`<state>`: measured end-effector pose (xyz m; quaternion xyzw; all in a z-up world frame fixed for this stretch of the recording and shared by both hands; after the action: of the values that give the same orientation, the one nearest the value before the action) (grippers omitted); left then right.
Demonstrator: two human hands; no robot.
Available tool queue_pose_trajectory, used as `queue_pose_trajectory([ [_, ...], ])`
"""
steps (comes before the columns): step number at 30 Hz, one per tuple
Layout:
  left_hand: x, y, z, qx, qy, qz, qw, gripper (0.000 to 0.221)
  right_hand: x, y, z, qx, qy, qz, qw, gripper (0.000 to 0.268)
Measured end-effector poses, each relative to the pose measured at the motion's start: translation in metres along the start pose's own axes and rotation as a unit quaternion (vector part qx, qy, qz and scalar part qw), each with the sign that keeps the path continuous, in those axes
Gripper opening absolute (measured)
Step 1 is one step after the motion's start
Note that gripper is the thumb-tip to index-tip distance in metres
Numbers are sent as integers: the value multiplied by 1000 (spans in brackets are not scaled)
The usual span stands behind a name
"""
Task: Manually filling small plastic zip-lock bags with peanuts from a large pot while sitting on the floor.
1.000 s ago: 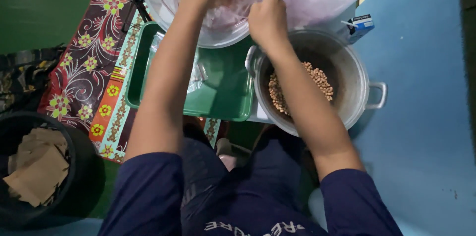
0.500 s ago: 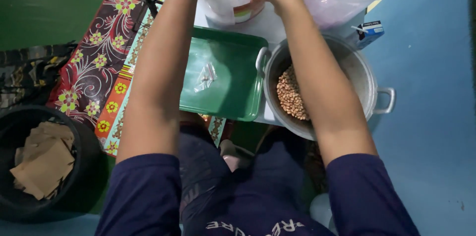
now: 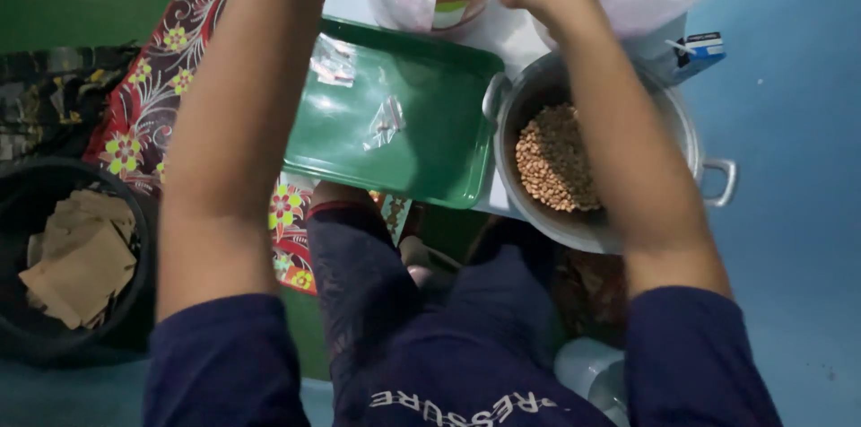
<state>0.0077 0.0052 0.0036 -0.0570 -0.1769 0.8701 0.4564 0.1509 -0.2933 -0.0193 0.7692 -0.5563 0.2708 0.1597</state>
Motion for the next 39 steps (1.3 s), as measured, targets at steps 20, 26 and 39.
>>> queue_pose_trajectory([
  [20, -21, 137, -149, 211, 96, -43, 972, 33, -41, 330, 57, -45, 129, -184, 973, 39],
  [26, 3, 153, -160, 29, -269, -4, 963, 101, -91, 379, 128, -210, 86, -267, 937, 40],
  [39, 0, 189, -115, -74, -370, -83, 922, 37, -102, 396, 118, -149, 66, -285, 945, 45],
])
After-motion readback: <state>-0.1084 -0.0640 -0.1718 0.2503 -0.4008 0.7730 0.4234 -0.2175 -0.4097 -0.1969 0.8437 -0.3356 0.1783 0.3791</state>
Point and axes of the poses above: each hand's wrist, its own y-axis away from the middle knuckle, its own x-axis out of the back of the hand, z = x × y, the point moved 1 cm from there along -y, towards the middle knuckle, and after that the axes turned 6 degrees about y, right-handed, at the moved point
